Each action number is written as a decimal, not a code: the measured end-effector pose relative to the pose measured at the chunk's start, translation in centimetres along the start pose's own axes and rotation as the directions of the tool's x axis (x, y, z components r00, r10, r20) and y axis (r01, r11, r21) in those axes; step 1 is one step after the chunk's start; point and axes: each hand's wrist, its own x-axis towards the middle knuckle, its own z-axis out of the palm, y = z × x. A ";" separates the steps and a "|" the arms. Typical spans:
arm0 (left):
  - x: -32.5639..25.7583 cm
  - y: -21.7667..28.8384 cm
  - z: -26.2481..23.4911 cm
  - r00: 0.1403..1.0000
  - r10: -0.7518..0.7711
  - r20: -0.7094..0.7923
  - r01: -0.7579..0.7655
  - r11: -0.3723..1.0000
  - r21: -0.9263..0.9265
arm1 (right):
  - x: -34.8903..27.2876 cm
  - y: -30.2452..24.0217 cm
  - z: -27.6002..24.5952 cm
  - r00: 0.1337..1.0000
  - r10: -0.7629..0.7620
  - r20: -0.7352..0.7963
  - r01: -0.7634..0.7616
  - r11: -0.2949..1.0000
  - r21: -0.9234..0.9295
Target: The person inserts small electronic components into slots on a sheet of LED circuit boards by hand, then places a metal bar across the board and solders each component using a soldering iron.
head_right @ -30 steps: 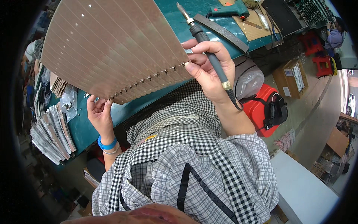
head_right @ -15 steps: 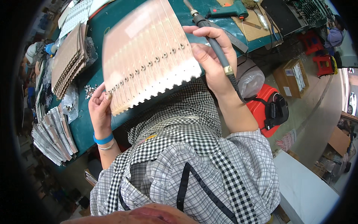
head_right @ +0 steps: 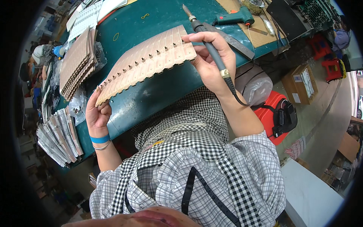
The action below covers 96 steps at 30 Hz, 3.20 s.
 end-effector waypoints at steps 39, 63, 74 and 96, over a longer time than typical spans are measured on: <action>8.6 -2.0 1.4 0.980 0.184 0.074 -0.183 0.983 -0.015 | 5.1 3.2 -0.4 0.951 0.229 -0.207 -0.252 0.963 -0.094; 1.7 17.3 -20.3 0.209 0.964 -0.167 -0.131 0.196 0.972 | 12.2 16.1 0.2 0.950 -0.107 0.294 0.300 0.575 -0.761; 2.9 19.0 -21.4 0.454 0.828 -0.331 0.139 0.301 0.943 | 10.9 17.3 4.4 0.819 0.009 0.574 0.486 0.520 -0.702; 1.2 21.0 -22.3 0.656 0.614 -0.440 0.006 0.579 0.816 | 13.1 15.3 -1.1 0.799 0.104 0.592 0.490 0.458 -0.742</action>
